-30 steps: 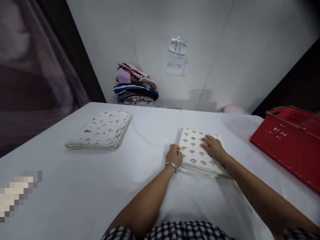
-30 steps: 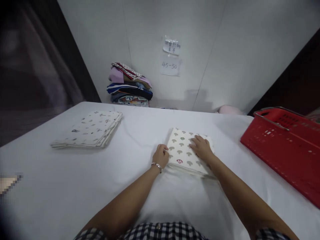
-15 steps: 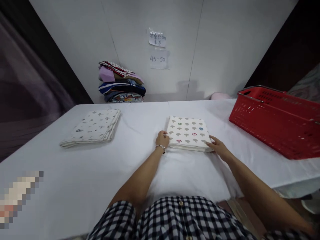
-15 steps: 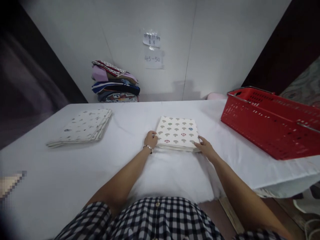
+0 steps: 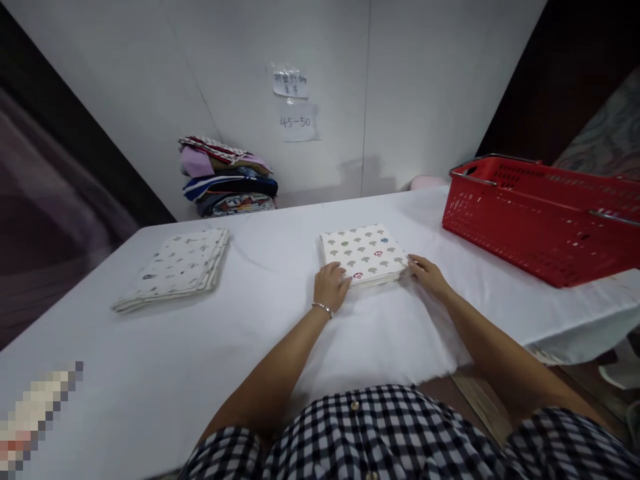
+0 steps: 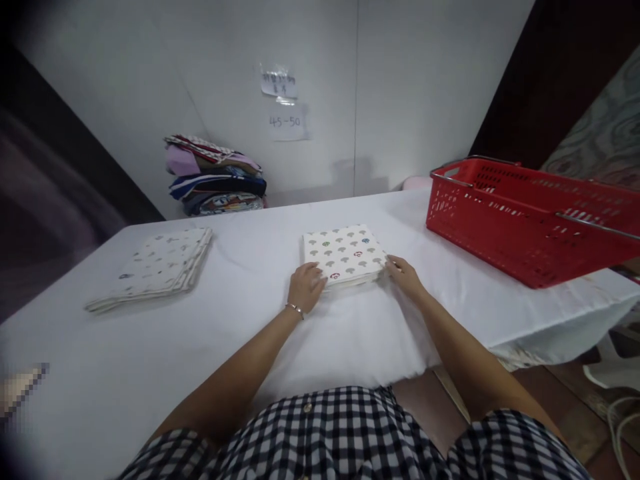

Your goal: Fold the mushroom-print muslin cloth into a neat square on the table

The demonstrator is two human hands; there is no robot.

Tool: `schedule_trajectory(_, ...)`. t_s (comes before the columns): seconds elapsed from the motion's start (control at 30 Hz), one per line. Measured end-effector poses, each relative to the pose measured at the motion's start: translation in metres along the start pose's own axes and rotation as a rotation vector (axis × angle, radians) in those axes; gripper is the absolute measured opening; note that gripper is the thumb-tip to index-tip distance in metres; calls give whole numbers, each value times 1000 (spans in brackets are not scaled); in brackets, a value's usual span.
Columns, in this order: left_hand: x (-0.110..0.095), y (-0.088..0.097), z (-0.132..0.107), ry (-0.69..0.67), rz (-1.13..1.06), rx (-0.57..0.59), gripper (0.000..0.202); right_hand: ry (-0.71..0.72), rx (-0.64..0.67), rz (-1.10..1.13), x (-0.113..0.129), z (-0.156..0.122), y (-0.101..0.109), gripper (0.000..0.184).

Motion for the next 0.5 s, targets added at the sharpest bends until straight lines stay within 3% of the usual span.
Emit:
schedule_trajectory(0.13, -24, -22, -1, -186, 39, 136, 24, 142, 31, -4, 2, -14, 2, 44)
schedule_trajectory(0.3, -20, -36, 4, -226, 65, 271, 24, 255, 49, -126, 7, -11, -3, 40)
schedule_trajectory(0.5, -16, -35, 3, -236, 101, 311, 28, 297, 55, -264, 6, -5, -9, 35)
Point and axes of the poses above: each hand's wrist, its own z-axis towards the middle knuckle, its own y-axis out of the back of the hand, x = y × z, the point moved 9 cm from there along z, towards the middle knuckle, and after that the axes turned 6 degrees about -x, right-handed, at the moved point
